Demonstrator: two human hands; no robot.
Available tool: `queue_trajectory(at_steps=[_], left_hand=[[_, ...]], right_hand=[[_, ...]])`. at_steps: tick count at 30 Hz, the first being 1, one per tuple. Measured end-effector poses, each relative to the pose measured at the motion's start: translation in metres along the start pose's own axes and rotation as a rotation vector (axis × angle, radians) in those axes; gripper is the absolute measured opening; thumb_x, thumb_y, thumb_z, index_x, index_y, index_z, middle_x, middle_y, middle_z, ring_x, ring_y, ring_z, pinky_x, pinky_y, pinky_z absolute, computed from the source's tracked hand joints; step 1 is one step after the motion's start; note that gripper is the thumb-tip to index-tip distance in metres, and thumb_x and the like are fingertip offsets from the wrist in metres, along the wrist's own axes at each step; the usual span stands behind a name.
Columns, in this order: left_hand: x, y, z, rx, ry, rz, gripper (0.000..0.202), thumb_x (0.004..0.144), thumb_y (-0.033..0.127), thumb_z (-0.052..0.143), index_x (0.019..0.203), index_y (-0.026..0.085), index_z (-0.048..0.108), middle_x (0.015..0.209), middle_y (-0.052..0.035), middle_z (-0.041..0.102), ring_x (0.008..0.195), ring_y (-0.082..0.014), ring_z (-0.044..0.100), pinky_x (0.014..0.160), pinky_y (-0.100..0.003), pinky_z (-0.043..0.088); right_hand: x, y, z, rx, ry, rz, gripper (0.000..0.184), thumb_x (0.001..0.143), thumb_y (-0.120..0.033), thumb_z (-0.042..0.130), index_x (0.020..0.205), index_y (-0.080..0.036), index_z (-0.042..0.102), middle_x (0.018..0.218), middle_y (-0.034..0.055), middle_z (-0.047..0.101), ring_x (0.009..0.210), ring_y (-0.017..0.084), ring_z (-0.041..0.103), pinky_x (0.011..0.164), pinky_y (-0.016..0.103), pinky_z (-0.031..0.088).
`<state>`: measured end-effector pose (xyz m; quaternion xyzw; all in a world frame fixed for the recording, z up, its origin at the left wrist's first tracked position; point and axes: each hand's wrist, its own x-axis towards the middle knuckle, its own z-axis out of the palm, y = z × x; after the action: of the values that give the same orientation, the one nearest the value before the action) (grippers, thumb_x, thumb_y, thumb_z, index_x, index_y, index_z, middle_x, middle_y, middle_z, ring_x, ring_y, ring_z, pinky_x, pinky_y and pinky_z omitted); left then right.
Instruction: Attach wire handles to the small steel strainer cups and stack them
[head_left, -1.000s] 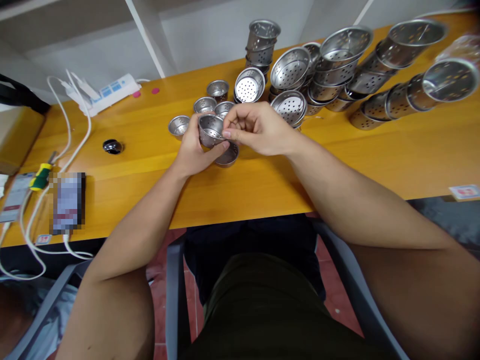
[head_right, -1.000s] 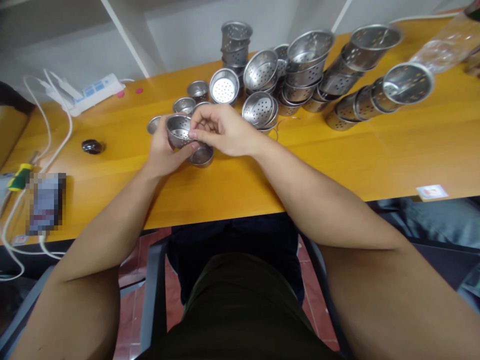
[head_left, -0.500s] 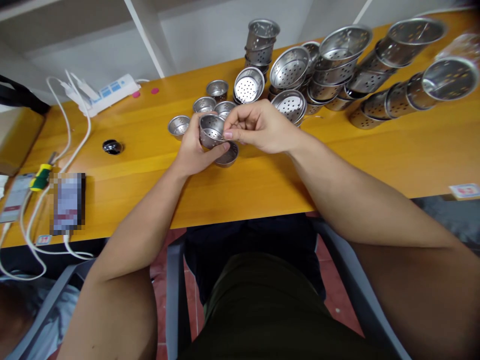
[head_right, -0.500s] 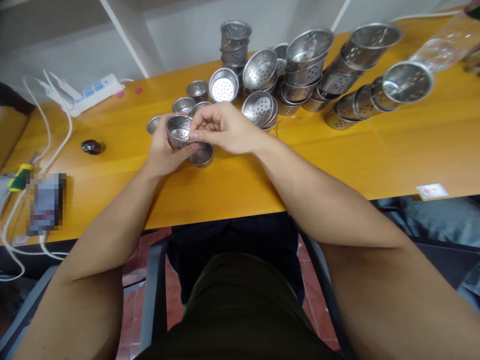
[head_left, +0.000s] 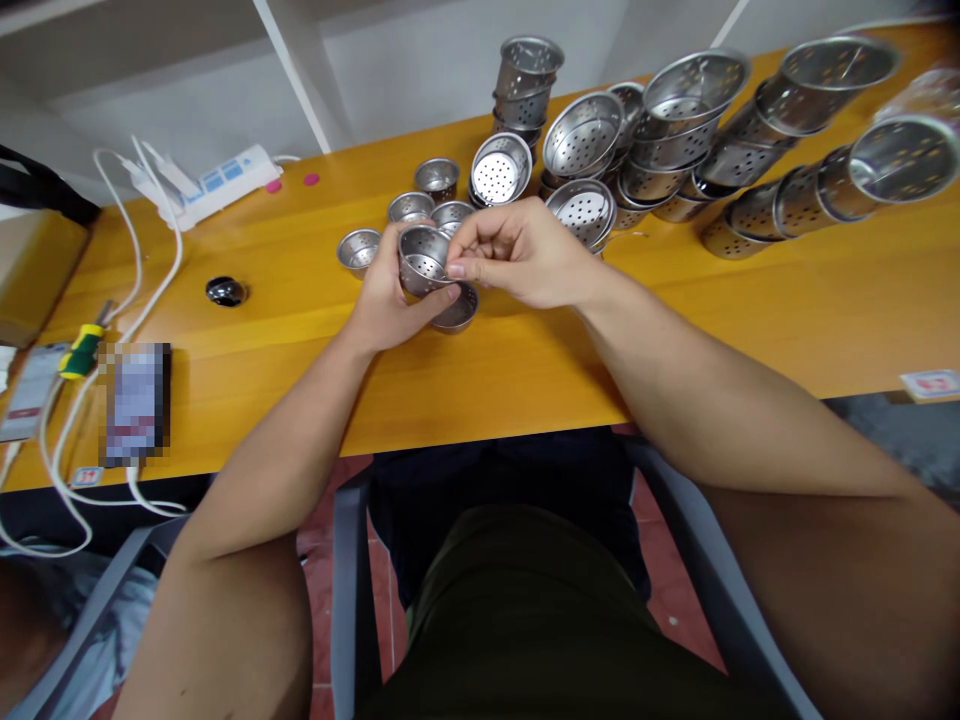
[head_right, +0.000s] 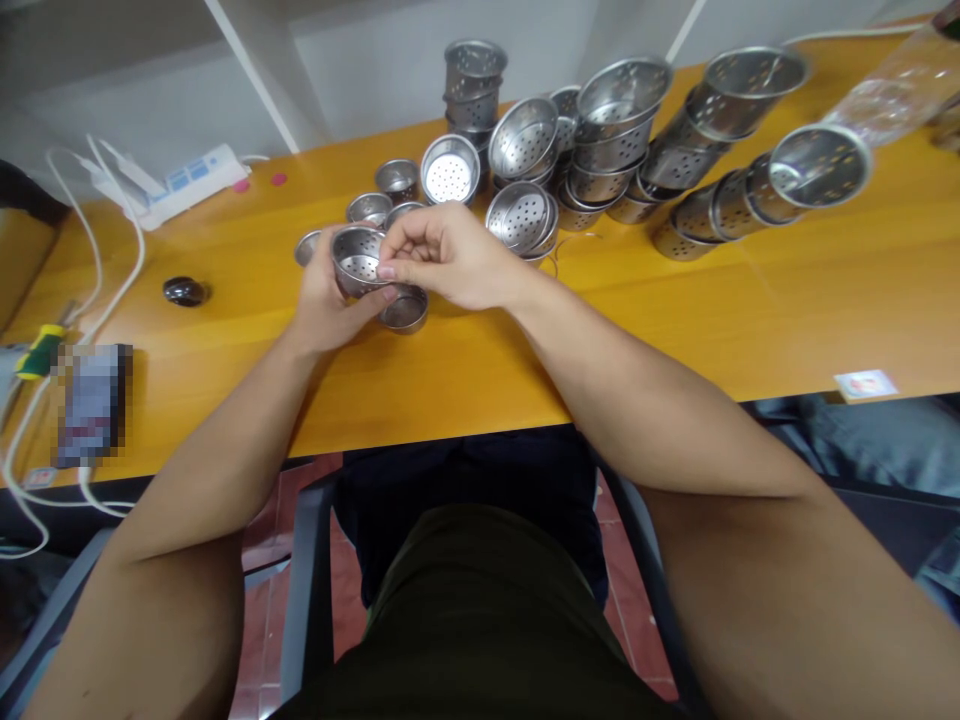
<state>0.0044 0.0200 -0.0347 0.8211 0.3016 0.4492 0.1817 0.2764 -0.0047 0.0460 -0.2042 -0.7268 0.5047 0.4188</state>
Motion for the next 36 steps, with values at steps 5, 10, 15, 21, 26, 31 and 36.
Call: queue_trajectory(at_steps=[5, 10, 15, 21, 26, 31, 36], left_hand=[[0.001, 0.000, 0.003, -0.038, -0.003, -0.017, 0.110, 0.094, 0.109, 0.087, 0.171, 0.036, 0.056, 0.148, -0.0105, 0.076, 0.145, -0.0408, 0.081, 0.124, -0.067, 0.072], [0.002, 0.000, 0.005, -0.079, 0.016, 0.031, 0.102, 0.099, 0.110, 0.081, 0.170, 0.041, 0.057, 0.147, -0.0063, 0.077, 0.141, -0.0369, 0.084, 0.116, -0.064, 0.076], [0.001, -0.002, 0.003, -0.075, -0.025, -0.031, 0.102, 0.099, 0.107, 0.085, 0.169, 0.038, 0.058, 0.153, -0.0088, 0.078, 0.150, -0.0429, 0.083, 0.125, -0.069, 0.075], [0.001, 0.001, 0.004, -0.212, -0.005, 0.047, 0.076, 0.110, 0.086, 0.092, 0.169, 0.049, 0.060, 0.158, 0.0017, 0.081, 0.142, -0.0316, 0.081, 0.128, -0.069, 0.073], [0.001, 0.008, 0.003, -0.183, -0.018, 0.020, 0.077, 0.114, 0.091, 0.082, 0.171, 0.046, 0.056, 0.160, 0.0012, 0.078, 0.144, -0.0283, 0.077, 0.130, -0.064, 0.071], [0.001, -0.004, 0.003, -0.154, 0.016, 0.028, 0.097, 0.103, 0.102, 0.086, 0.171, 0.039, 0.057, 0.158, -0.0070, 0.077, 0.147, -0.0358, 0.081, 0.128, -0.062, 0.071], [0.002, -0.019, 0.001, -0.142, 0.092, -0.032, 0.098, 0.097, 0.095, 0.097, 0.172, 0.043, 0.060, 0.163, -0.0098, 0.076, 0.162, -0.0442, 0.075, 0.139, -0.065, 0.063]], right_hand=[[-0.002, -0.006, -0.001, -0.018, 0.002, 0.006, 0.058, 0.087, -0.071, 0.117, 0.096, -0.026, 0.081, 0.086, 0.0024, 0.077, 0.082, 0.022, 0.069, 0.073, 0.036, 0.066], [-0.002, -0.008, 0.002, -0.011, 0.037, 0.034, 0.060, 0.086, -0.073, 0.118, 0.095, -0.027, 0.081, 0.080, 0.0009, 0.072, 0.082, 0.023, 0.069, 0.073, 0.037, 0.065], [-0.002, -0.008, 0.002, -0.021, 0.067, 0.047, 0.062, 0.086, -0.077, 0.117, 0.096, -0.027, 0.081, 0.082, 0.0016, 0.071, 0.083, 0.023, 0.069, 0.073, 0.037, 0.065], [-0.003, -0.008, 0.003, -0.036, 0.098, 0.064, 0.065, 0.086, -0.082, 0.115, 0.097, -0.028, 0.080, 0.081, 0.0011, 0.070, 0.083, 0.024, 0.068, 0.071, 0.037, 0.065], [-0.003, -0.008, 0.002, -0.041, 0.092, 0.044, 0.064, 0.086, -0.080, 0.116, 0.097, -0.028, 0.080, 0.083, 0.0015, 0.072, 0.082, 0.023, 0.068, 0.070, 0.037, 0.063], [-0.005, -0.006, 0.003, -0.127, 0.146, 0.014, 0.060, 0.096, -0.082, 0.107, 0.110, -0.030, 0.081, 0.091, 0.0036, 0.074, 0.089, 0.026, 0.071, 0.077, 0.039, 0.067], [-0.010, -0.002, 0.000, -0.435, 0.213, -0.129, 0.028, 0.117, -0.060, 0.086, 0.128, -0.034, 0.085, 0.129, 0.0100, 0.081, 0.113, 0.032, 0.077, 0.094, 0.045, 0.071]])
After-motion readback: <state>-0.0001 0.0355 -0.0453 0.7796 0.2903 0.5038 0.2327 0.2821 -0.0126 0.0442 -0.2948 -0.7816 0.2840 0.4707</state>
